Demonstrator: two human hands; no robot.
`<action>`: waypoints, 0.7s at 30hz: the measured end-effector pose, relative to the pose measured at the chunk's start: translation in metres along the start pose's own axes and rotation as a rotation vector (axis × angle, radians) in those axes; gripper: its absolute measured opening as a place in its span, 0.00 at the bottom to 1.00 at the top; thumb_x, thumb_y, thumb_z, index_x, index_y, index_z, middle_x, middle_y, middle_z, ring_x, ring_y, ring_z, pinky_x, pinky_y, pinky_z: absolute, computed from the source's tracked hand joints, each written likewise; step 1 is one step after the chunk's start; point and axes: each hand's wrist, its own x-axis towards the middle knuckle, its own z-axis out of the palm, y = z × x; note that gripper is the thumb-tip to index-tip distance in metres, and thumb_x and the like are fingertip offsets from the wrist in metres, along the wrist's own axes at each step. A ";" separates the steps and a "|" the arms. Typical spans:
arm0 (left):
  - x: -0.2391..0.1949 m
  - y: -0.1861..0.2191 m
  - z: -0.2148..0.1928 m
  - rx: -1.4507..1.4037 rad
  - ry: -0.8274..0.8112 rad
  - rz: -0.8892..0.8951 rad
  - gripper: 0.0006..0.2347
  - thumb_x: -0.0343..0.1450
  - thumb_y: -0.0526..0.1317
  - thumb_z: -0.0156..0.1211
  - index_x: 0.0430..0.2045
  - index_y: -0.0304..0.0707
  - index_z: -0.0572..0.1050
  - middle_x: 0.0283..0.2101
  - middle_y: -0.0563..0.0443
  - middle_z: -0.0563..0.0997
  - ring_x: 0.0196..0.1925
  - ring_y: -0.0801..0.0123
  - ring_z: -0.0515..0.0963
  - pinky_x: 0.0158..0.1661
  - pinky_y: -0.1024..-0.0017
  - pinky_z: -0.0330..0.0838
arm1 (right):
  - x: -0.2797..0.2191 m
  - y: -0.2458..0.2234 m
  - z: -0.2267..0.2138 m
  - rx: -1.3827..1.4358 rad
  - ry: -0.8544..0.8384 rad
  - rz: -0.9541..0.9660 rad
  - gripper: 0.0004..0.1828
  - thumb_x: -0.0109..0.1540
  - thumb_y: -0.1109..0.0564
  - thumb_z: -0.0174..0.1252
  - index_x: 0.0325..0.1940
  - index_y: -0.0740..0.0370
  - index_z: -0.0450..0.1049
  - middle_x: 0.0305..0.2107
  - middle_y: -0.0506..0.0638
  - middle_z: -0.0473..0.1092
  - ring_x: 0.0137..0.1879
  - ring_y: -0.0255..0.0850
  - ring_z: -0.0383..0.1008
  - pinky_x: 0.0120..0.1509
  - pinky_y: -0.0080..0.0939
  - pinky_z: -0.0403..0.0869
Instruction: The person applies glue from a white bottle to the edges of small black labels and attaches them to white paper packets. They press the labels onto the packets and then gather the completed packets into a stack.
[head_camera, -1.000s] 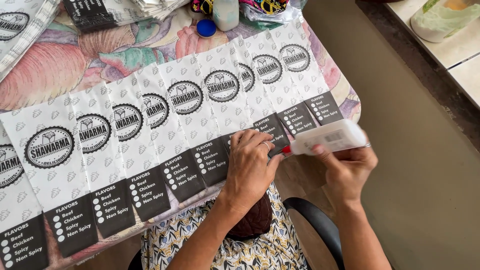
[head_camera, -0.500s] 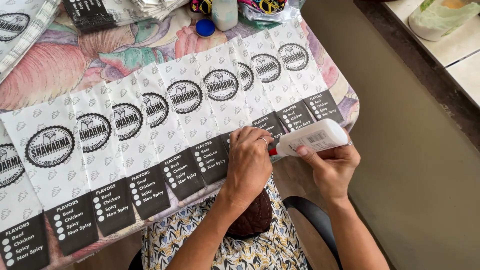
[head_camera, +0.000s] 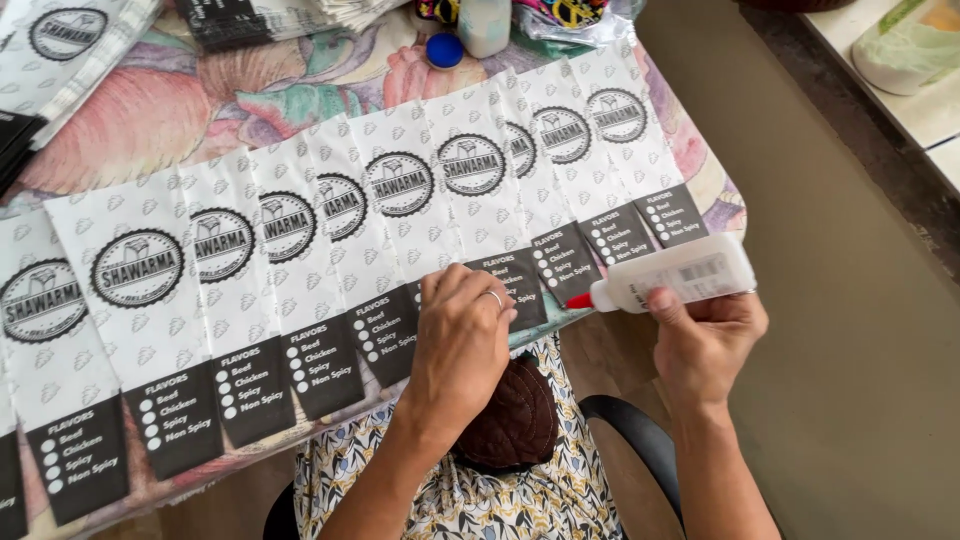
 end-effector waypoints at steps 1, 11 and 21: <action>-0.003 0.001 -0.003 0.005 0.002 -0.007 0.01 0.64 0.29 0.69 0.24 0.33 0.83 0.30 0.49 0.82 0.40 0.63 0.79 0.52 0.62 0.66 | -0.004 0.005 0.001 0.004 -0.007 0.004 0.26 0.52 0.65 0.74 0.50 0.73 0.73 0.37 0.60 0.76 0.48 0.44 0.79 0.54 0.52 0.82; -0.015 0.005 -0.014 -0.042 -0.156 -0.066 0.12 0.58 0.34 0.76 0.33 0.32 0.83 0.44 0.46 0.82 0.52 0.61 0.75 0.58 0.60 0.63 | -0.024 -0.025 0.041 -0.117 -0.298 0.140 0.22 0.47 0.68 0.75 0.42 0.72 0.76 0.30 0.59 0.77 0.42 0.40 0.78 0.45 0.47 0.81; -0.019 0.000 -0.001 -0.098 -0.040 -0.079 0.09 0.63 0.39 0.74 0.30 0.34 0.83 0.41 0.48 0.82 0.50 0.64 0.76 0.56 0.62 0.62 | -0.023 -0.033 0.026 -0.130 -0.197 0.060 0.20 0.52 0.63 0.74 0.44 0.68 0.75 0.35 0.54 0.76 0.47 0.34 0.72 0.54 0.42 0.78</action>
